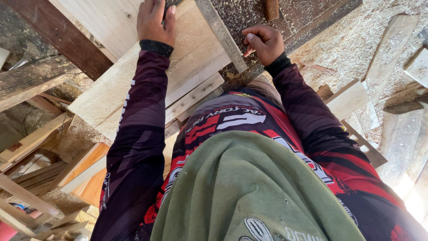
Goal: The person assembles small wooden frames on a sawdust-covered workbench. They position thin wood strips and boards, hammer nails into the strips, align pieces against each other, measure a board with a metal ruler, and stack finished boards aside while picking up new pieces to nail.
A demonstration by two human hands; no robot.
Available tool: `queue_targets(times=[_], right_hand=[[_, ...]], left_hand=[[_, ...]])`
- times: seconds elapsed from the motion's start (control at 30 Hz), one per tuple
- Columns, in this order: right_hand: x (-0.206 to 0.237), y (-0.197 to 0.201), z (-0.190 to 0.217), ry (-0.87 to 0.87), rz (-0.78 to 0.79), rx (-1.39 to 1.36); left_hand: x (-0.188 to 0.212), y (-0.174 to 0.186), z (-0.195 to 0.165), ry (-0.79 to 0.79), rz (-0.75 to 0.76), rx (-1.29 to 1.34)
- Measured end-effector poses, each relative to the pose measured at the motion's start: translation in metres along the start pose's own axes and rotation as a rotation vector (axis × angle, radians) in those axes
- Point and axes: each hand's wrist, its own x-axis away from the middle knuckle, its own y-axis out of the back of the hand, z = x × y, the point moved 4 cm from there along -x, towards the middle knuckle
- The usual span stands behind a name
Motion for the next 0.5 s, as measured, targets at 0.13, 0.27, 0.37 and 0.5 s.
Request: queue_targets(times=[0.13, 0.27, 0.37, 0.5], right_hand=[[-0.0001, -0.0001, 0.0003, -0.010, -0.011, 0.010], [-0.0008, -0.0008, 0.0028, 0.003, -0.008, 0.024], [-0.0012, -0.0013, 0.0043, 0.015, -0.002, 0.059], [-0.0012, -0.0016, 0.0041, 0.011, -0.002, 0.041]], left_hand=[[-0.0005, 0.0006, -0.0002, 0.013, 0.007, 0.007], [-0.0004, 0.0005, 0.0013, 0.009, 0.009, -0.007], [0.0003, 0.0003, 0.0026, 0.004, 0.000, -0.013], [0.0006, 0.0007, 0.0021, -0.014, -0.019, -0.009]])
